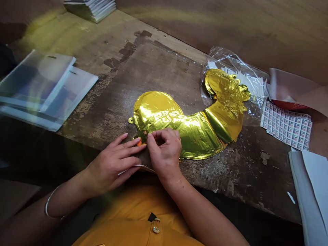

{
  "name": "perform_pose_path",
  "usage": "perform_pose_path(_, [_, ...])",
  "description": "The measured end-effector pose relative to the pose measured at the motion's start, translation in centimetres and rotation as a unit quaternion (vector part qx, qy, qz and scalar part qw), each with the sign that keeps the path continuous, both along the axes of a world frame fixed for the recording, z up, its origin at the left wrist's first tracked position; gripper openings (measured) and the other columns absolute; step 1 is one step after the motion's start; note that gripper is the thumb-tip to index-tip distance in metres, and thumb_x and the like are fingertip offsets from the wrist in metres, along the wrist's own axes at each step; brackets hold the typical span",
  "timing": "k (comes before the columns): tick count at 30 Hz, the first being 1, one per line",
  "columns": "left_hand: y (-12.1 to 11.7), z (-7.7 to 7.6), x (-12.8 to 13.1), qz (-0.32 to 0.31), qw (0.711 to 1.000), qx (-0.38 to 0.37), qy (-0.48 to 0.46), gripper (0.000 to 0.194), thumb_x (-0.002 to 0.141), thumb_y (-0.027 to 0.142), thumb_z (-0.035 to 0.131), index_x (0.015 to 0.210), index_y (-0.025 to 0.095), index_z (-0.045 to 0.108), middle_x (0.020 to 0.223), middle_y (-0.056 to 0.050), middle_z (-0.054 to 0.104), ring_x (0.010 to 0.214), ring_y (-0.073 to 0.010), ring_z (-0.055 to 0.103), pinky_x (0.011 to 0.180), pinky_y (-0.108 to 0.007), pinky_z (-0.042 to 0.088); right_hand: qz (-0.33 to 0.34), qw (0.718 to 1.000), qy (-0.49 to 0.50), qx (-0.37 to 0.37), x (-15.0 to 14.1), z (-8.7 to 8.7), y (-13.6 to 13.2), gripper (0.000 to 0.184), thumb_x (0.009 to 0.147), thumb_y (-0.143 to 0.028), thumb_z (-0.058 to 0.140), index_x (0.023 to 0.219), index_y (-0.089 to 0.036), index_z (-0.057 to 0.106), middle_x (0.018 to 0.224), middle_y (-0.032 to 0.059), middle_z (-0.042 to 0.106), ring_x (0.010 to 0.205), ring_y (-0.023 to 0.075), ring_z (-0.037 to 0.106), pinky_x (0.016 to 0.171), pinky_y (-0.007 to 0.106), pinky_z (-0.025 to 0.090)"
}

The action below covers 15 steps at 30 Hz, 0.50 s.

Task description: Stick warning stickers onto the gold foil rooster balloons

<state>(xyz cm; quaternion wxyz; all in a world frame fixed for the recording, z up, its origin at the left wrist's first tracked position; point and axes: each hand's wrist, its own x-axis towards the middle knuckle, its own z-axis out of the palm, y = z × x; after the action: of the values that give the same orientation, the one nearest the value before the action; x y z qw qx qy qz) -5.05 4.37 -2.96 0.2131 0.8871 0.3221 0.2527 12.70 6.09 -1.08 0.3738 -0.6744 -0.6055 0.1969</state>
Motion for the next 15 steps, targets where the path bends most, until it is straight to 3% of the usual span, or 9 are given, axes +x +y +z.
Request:
perform_pose_path(5, [0.02,-0.1,-0.04,0.002,1.0,0.006,-0.001,0.014,0.093,0.024,0.052,0.091,0.02,0.065,0.128,-0.006,0.064,0.129,-0.0231,0.05,0.115,-0.048,0.023,0.028,0.999,0.021,0.002,0.17,0.06,-0.02,0.012,0.08,-0.025,0.064,0.069,-0.019,0.065,0.07,0.0004,0.061,0.075,0.0166,0.054,0.071,0.032,0.042])
perform_pose_path(15, [0.12,0.25,-0.14,-0.002,1.0,0.006,0.001,0.016,0.092,0.023,0.051,0.088,0.019,0.066,0.126,-0.006,0.065,0.126,-0.0251,0.053,0.114,-0.05,0.025,0.02,0.998,-0.051,-0.005,0.06,-0.17,0.02,0.014,0.079,-0.027,0.064,0.067,-0.02,0.065,0.068,0.0012,0.062,0.075,0.0185,0.054,0.071,0.034,0.041])
